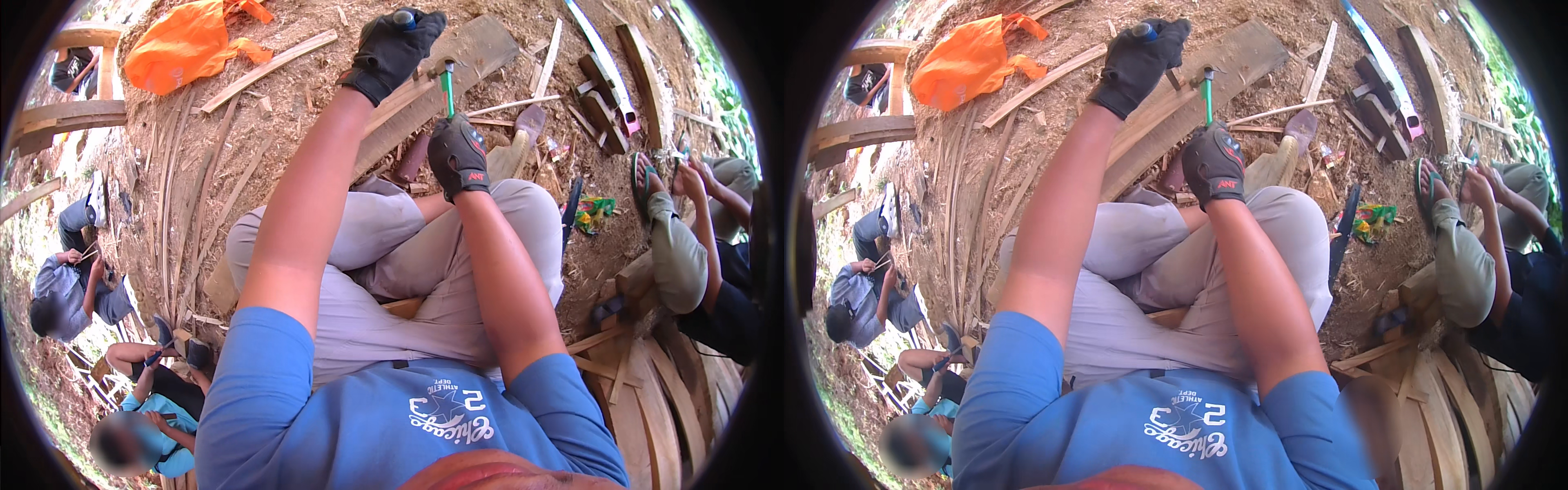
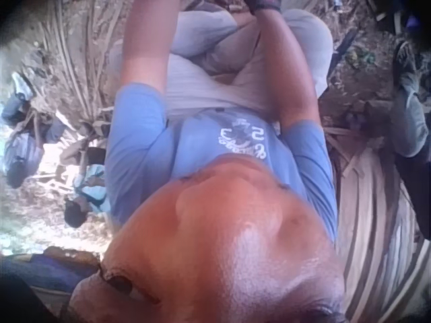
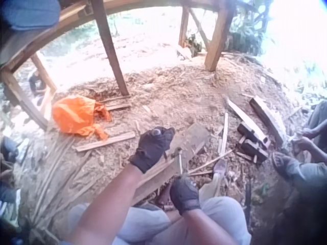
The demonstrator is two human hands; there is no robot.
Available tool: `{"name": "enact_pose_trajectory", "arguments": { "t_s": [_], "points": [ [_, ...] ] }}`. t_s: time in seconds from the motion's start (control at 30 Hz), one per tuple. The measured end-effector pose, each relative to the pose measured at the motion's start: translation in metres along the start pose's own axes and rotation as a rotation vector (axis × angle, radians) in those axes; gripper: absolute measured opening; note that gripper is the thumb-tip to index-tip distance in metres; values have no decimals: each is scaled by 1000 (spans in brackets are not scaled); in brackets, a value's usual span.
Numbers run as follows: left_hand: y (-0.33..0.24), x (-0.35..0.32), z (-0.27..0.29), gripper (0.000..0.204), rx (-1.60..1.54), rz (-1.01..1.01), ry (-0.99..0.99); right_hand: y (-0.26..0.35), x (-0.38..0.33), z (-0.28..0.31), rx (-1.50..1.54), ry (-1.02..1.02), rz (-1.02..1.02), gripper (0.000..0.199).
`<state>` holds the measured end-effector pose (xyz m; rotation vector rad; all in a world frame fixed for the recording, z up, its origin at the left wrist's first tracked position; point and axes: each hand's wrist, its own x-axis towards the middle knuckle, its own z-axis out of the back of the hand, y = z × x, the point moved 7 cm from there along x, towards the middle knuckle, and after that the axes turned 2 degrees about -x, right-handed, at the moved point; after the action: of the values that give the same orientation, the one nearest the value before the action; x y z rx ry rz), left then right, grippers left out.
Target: The person sits cross-legged on the ground and uses a hand saw to cut a piece of wood. They then switch to a hammer and a nail to drive the nail into the wood.
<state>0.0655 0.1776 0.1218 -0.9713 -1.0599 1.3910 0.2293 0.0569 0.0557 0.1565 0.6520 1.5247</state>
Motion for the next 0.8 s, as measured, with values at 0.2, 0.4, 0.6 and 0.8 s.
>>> {"name": "enact_pose_trajectory", "arguments": {
  "t_s": [0.2,0.4,0.6,0.8],
  "points": [
    [0,-7,9,38,200,6,-4,59,-43,137,51,-266,178,27],
    [-3,5,9,44,191,-175,-32,135,-86,233,-67,-499,485,19],
    [-5,-9,5,52,125,-190,-92,111,-74,194,-259,-248,513,18],
    [-2,-16,1,49,236,27,-11,150,-101,235,-130,-546,511,18]
  ]
}}
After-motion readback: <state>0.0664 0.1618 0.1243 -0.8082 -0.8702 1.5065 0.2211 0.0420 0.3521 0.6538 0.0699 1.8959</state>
